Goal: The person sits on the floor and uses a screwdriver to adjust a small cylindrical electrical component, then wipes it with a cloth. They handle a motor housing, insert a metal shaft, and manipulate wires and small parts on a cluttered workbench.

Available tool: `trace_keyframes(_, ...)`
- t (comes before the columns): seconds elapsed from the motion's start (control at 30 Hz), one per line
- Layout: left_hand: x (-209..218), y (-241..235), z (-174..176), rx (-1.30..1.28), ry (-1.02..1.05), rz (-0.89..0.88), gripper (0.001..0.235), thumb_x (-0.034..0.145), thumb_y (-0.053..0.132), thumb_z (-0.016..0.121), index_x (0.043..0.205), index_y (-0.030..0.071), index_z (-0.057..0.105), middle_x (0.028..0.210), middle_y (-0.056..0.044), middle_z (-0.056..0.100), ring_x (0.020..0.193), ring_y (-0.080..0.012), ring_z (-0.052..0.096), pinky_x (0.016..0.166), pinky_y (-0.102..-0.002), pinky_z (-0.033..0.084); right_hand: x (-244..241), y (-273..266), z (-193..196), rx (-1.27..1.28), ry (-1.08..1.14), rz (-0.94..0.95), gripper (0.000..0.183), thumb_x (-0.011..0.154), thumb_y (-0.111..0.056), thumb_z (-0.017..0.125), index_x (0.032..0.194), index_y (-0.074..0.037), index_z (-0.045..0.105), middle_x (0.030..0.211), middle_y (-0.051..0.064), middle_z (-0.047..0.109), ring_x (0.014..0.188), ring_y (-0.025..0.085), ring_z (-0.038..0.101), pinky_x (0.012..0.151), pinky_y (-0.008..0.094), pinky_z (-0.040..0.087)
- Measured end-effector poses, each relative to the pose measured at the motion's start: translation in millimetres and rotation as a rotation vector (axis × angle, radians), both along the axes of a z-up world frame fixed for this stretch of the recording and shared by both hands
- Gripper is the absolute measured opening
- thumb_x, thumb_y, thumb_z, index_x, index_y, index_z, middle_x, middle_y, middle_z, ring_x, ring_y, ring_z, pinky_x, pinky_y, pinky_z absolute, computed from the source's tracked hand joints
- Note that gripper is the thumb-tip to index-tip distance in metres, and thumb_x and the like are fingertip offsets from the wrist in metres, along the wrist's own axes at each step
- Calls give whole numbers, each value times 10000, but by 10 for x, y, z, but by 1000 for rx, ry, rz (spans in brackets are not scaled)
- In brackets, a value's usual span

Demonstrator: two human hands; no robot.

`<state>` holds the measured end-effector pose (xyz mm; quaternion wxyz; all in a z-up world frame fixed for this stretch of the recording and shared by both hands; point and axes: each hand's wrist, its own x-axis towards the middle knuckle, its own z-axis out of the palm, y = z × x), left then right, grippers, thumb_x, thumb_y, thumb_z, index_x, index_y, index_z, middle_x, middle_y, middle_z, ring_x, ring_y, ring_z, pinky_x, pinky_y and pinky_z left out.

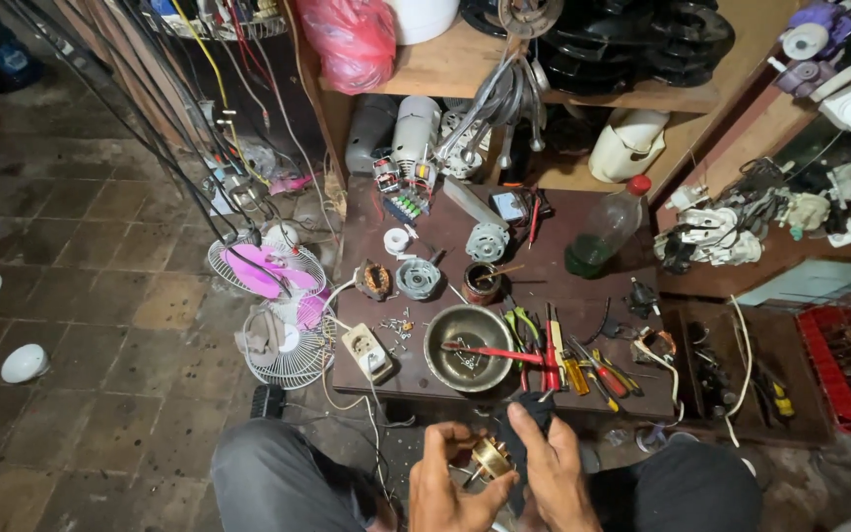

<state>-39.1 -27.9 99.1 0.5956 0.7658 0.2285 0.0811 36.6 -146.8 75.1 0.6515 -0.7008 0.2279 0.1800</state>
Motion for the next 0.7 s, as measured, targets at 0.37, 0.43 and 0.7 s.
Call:
trace_keyframes(0.37,-124,-116,-150,2,-275,235,572,531,285,987,870,130,553,1007,-44,876,859,-114,855,765,-245,692,245,-310,45,450,-41,-219,424,977,-330,582,1132,54,672,846,172,569,640,232,485,562,360,402)
trace_keyframes(0.43,-130,-144,-148,-82,-321,326,596,503,221,1012,849,101,542,986,-107,877,892,-146,860,784,-259,699,208,-357,7,509,-129,-224,343,981,-243,585,1187,20,663,805,148,542,519,166,406,467,295,328)
trace_keyframes(0.7,-87,-155,-93,-85,-389,335,590,530,202,1001,870,97,531,990,-131,865,924,-173,859,797,-267,684,3,-320,120,323,-23,173,443,829,-145,687,1188,103,761,1008,221,758,931,309,694,803,373,506)
